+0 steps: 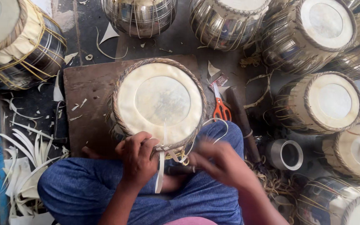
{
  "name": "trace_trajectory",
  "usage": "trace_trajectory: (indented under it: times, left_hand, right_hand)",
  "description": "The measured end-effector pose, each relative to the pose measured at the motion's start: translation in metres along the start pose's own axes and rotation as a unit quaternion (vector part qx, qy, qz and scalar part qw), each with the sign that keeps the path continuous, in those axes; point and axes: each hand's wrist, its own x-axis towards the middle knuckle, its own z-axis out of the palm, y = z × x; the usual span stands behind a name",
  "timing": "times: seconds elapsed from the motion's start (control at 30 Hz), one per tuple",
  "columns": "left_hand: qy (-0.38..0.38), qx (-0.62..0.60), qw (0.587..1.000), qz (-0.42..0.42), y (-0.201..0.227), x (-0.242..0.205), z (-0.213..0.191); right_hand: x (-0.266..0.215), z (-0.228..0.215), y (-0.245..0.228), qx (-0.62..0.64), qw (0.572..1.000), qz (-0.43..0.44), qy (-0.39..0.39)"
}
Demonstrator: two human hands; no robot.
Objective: The person is repairing a drum by hand using a small blade and a pointed tool to thread and tighten leather straps around the drum head.
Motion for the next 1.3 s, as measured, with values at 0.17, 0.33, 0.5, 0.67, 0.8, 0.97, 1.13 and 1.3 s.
trace_trajectory:
  times: [0.17,0.33,0.5,0.67,0.8,0.97,1.13,1.3]
  left_hand:
    - [-0.014,-0.022,1.0,0.008,0.004,0.009,-0.009]
    - [-0.056,-0.054,0.997,0.026,-0.005,0.005,-0.018]
    - [-0.081,-0.077,0.993,0.024,-0.005,0.009,-0.025]
    - [-0.074,-0.098,0.992,0.028,0.001,0.015,-0.032]
    - [-0.092,-0.076,0.993,0.019,-0.004,0.013,-0.026]
    - [-0.076,-0.062,0.994,0.037,-0.004,0.016,-0.021]
    - [-0.059,-0.05,0.996,0.037,-0.004,0.014,-0.016]
    - [-0.059,0.016,0.994,0.085,0.007,0.026,-0.029]
  right_hand:
    - [0.062,0.059,-0.008,-0.188,0.906,-0.241,0.291]
    - [0.079,0.052,0.034,-0.013,0.948,-0.069,0.31]
    - [0.092,-0.133,0.033,-0.075,0.806,-0.202,0.551]
    - [0.099,-0.087,0.012,-0.192,0.876,-0.173,0.407]
    - [0.08,0.038,0.006,-0.166,0.938,-0.031,0.302]
    - [0.062,0.073,0.019,0.018,0.946,-0.17,0.275]
    - [0.06,0.072,0.038,0.362,0.914,-0.066,0.17]
    - [0.061,0.032,0.009,0.029,0.967,-0.208,0.144]
